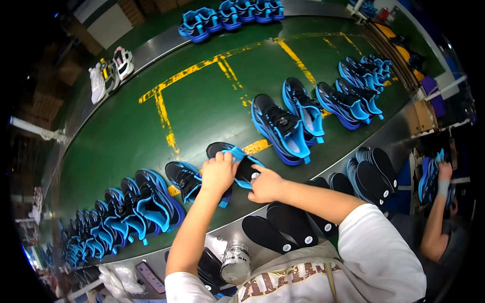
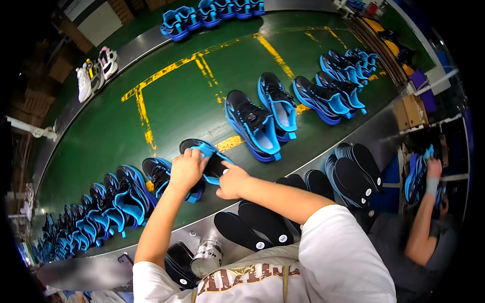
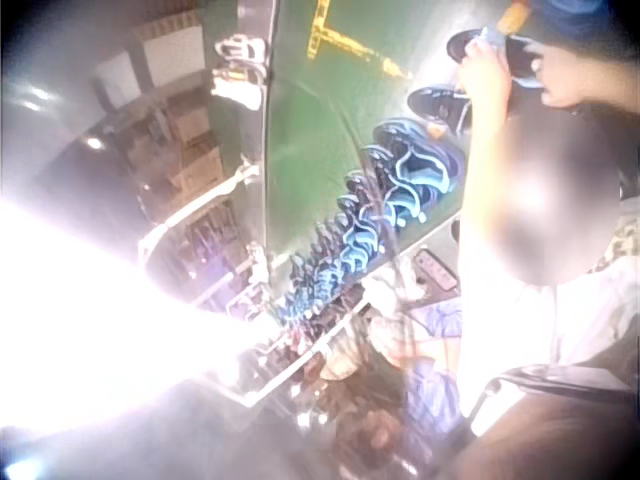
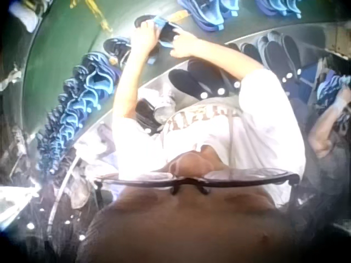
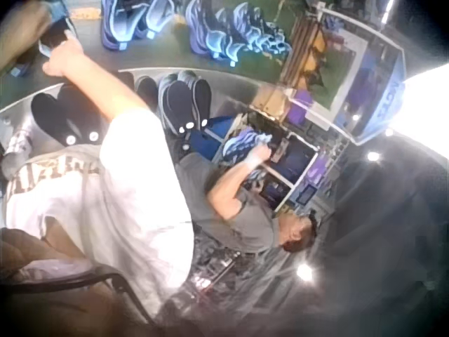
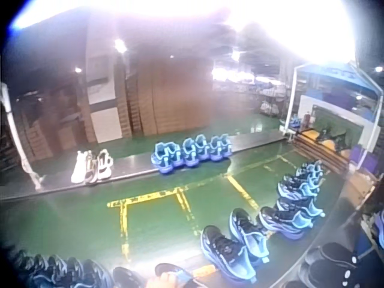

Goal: The person inserts insoles into shoes along an assembly table by hand, retrieves additional insoles from a storage rack, and inserts more insoles into shoes.

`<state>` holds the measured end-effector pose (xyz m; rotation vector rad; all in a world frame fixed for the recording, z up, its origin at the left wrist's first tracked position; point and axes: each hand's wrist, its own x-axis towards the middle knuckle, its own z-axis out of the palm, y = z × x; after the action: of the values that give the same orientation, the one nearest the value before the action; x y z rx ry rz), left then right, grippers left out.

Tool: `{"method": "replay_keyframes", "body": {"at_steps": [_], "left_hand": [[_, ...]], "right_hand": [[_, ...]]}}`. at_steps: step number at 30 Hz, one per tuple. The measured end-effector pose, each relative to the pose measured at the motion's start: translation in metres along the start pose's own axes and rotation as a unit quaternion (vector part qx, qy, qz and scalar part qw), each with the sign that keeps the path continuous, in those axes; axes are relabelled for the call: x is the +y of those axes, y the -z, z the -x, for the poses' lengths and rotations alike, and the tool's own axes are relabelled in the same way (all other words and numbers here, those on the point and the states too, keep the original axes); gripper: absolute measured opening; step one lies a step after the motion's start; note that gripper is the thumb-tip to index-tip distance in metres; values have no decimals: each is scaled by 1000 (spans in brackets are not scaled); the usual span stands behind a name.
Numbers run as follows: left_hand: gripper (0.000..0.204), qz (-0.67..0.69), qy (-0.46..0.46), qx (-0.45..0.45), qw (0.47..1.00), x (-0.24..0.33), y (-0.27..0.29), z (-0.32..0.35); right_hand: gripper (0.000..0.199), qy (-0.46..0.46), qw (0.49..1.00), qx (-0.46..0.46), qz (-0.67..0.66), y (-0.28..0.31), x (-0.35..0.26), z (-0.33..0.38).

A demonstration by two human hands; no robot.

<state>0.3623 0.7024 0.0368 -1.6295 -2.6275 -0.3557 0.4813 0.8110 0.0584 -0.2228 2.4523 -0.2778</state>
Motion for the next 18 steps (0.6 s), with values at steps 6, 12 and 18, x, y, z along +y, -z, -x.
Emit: {"method": "replay_keyframes", "body": {"at_steps": [6, 12, 18], "left_hand": [[12, -112, -57, -29, 992, -5, -7, 9], [10, 77, 38, -75, 993, 0, 2, 2], [22, 542, 308, 42, 781, 29, 50, 51]], "right_hand": [[17, -50, 742, 620, -250, -8, 66, 79], [23, -143, 714, 639, -247, -23, 218, 81], [21, -159, 680, 596, -397, -14, 266, 78]]}}
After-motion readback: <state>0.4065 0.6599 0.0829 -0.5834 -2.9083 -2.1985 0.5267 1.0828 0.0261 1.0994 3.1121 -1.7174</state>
